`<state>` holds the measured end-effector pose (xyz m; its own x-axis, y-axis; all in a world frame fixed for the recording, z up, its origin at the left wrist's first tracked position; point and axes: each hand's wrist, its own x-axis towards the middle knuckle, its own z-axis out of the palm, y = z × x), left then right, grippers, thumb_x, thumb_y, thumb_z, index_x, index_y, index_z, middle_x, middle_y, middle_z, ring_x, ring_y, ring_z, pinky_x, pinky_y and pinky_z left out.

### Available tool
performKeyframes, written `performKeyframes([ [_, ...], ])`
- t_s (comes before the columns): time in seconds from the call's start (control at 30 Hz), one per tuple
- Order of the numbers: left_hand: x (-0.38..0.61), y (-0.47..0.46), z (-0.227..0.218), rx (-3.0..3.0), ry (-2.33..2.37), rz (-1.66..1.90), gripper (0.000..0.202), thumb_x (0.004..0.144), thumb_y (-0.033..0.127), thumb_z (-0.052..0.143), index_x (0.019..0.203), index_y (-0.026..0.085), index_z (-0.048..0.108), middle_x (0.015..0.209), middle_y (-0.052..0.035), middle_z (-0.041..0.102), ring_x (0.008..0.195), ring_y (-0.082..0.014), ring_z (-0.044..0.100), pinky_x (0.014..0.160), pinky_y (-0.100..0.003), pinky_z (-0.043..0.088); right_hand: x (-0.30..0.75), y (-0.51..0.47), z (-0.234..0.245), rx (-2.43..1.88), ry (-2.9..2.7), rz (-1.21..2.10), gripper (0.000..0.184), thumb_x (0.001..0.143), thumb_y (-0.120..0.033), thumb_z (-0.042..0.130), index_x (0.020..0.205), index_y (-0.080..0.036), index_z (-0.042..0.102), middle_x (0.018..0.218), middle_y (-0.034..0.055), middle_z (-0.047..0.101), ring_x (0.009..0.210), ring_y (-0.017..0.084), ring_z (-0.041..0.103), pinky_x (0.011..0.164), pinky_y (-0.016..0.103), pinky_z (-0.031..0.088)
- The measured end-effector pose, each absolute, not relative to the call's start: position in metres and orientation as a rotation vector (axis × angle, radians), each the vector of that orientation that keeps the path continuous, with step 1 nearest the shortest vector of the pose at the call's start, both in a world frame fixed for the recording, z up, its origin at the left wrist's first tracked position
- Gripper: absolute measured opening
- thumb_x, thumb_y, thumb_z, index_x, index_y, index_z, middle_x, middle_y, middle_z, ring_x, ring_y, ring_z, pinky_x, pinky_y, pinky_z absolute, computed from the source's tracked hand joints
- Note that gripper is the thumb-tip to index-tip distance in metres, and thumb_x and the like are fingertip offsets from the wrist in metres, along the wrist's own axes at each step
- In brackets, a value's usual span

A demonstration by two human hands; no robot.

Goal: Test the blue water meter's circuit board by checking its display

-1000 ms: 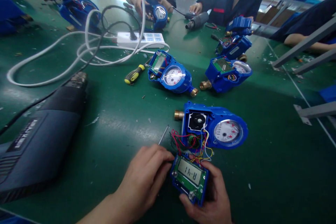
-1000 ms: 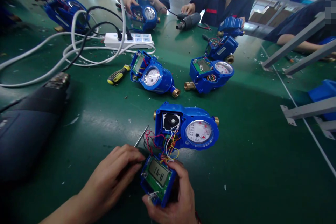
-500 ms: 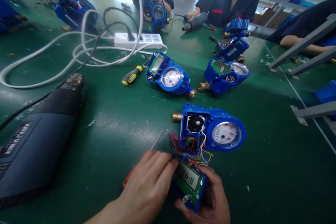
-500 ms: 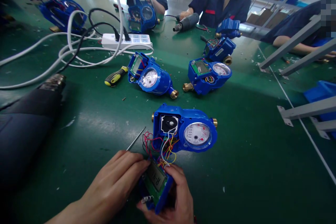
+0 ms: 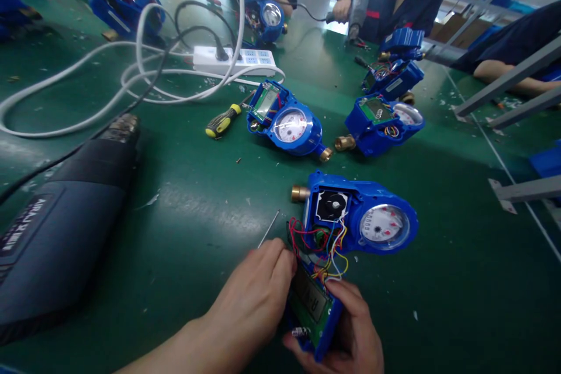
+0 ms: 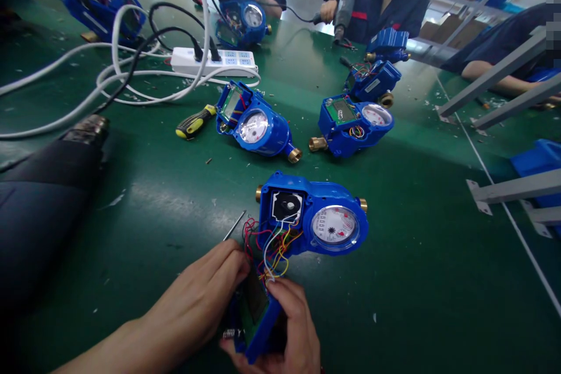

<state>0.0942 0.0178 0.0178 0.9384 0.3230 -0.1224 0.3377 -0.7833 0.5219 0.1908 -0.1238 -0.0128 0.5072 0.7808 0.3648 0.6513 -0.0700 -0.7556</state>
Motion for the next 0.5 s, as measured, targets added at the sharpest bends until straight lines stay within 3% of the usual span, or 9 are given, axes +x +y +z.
performKeyframes([
  [0.17, 0.094, 0.016, 0.013, 2.509, 0.472, -0.024, 0.016, 0.079, 0.005, 0.03, 0.085, 0.017, 0.037, 0.085, -0.0063, 0.042, 0.073, -0.0197, 0.04, 0.061, -0.035, 0.037, 0.188, -0.125, -0.012, -1.824, -1.061, 0.214, 0.057, 0.066, -0.039, 0.07, 0.114, -0.02, 0.046, 0.104, 0.0105, 0.055, 0.092, 0.024, 0.062, 0.069, 0.029, 0.058],
  [0.5, 0.088, 0.03, 0.016, 2.156, 0.383, -0.007, 0.013, 0.089, 0.018, 0.023, 0.086, 0.019, 0.035, 0.086, -0.0028, 0.043, 0.073, -0.0153, 0.039, 0.063, -0.031, 0.035, 0.178, -0.128, -0.015, -1.835, -0.795, 0.348, 0.055, 0.065, -0.046, 0.069, 0.11, -0.023, 0.049, 0.103, 0.0099, 0.059, 0.088, 0.026, 0.064, 0.068, 0.033, 0.059],
])
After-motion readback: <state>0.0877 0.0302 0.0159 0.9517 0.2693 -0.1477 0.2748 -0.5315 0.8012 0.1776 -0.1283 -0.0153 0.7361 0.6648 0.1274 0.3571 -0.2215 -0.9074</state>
